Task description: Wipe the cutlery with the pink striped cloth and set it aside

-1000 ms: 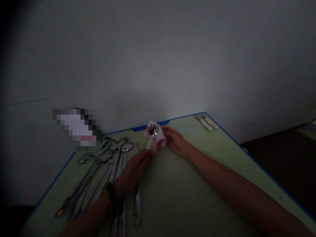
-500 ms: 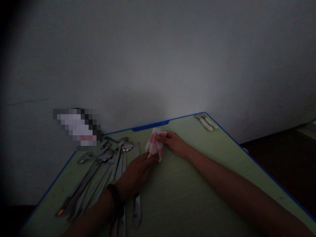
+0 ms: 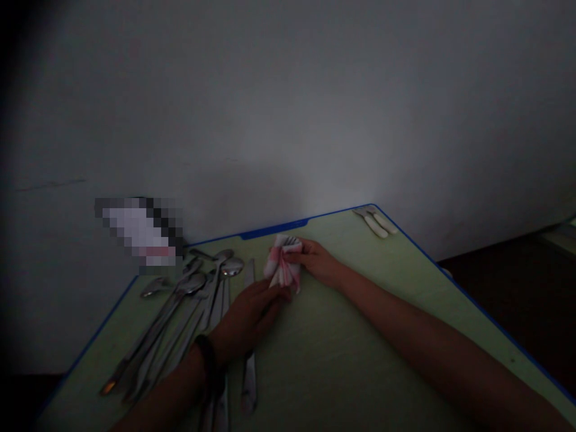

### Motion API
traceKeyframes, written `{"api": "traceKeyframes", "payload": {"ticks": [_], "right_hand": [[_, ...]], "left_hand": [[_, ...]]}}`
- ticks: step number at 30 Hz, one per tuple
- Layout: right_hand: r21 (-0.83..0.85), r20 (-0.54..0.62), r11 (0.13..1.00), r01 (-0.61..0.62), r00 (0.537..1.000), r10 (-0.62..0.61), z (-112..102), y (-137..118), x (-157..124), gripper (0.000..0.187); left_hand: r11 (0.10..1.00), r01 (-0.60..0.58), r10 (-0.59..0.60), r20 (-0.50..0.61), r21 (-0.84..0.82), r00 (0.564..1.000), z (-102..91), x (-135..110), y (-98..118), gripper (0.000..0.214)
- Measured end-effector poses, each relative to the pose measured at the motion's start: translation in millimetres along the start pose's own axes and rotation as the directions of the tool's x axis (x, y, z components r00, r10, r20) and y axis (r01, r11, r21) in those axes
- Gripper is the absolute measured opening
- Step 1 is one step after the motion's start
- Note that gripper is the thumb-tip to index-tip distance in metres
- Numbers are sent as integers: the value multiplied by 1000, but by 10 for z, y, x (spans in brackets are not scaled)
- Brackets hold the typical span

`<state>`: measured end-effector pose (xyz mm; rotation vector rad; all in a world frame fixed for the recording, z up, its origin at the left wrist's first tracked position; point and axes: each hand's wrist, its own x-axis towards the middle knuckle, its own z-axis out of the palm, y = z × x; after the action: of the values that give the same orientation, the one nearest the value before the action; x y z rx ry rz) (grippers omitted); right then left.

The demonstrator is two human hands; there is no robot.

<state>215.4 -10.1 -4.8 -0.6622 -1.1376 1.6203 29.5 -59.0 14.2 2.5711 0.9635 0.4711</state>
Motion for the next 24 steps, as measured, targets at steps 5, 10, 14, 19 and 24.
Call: {"api": "traceKeyframes", "payload": {"ticks": [5, 10, 14, 19, 24], "right_hand": [[14, -12, 1000, 10, 1000, -10, -16, 27, 7, 33], [3, -109, 999, 36, 993, -35, 19, 26, 6, 28], [77, -201, 997, 23, 980, -7, 69, -25, 5, 29], [137, -224, 990, 31, 974, 0, 88, -45, 10, 27], [212, -159, 977, -13, 986, 48, 44, -81, 8, 16]], "left_hand": [[1000, 6, -6, 10, 4, 1000, -12, 1, 6, 21], [1000, 4, -4, 13, 19, 1000, -3, -2, -6, 21], [1000, -5, 5, 24, 11, 1000, -4, -6, -11, 23], [1000, 4, -5, 43, 29, 999, -16, -15, -1, 23], [1000, 27, -27, 37, 5, 999, -16, -12, -6, 26]]}}
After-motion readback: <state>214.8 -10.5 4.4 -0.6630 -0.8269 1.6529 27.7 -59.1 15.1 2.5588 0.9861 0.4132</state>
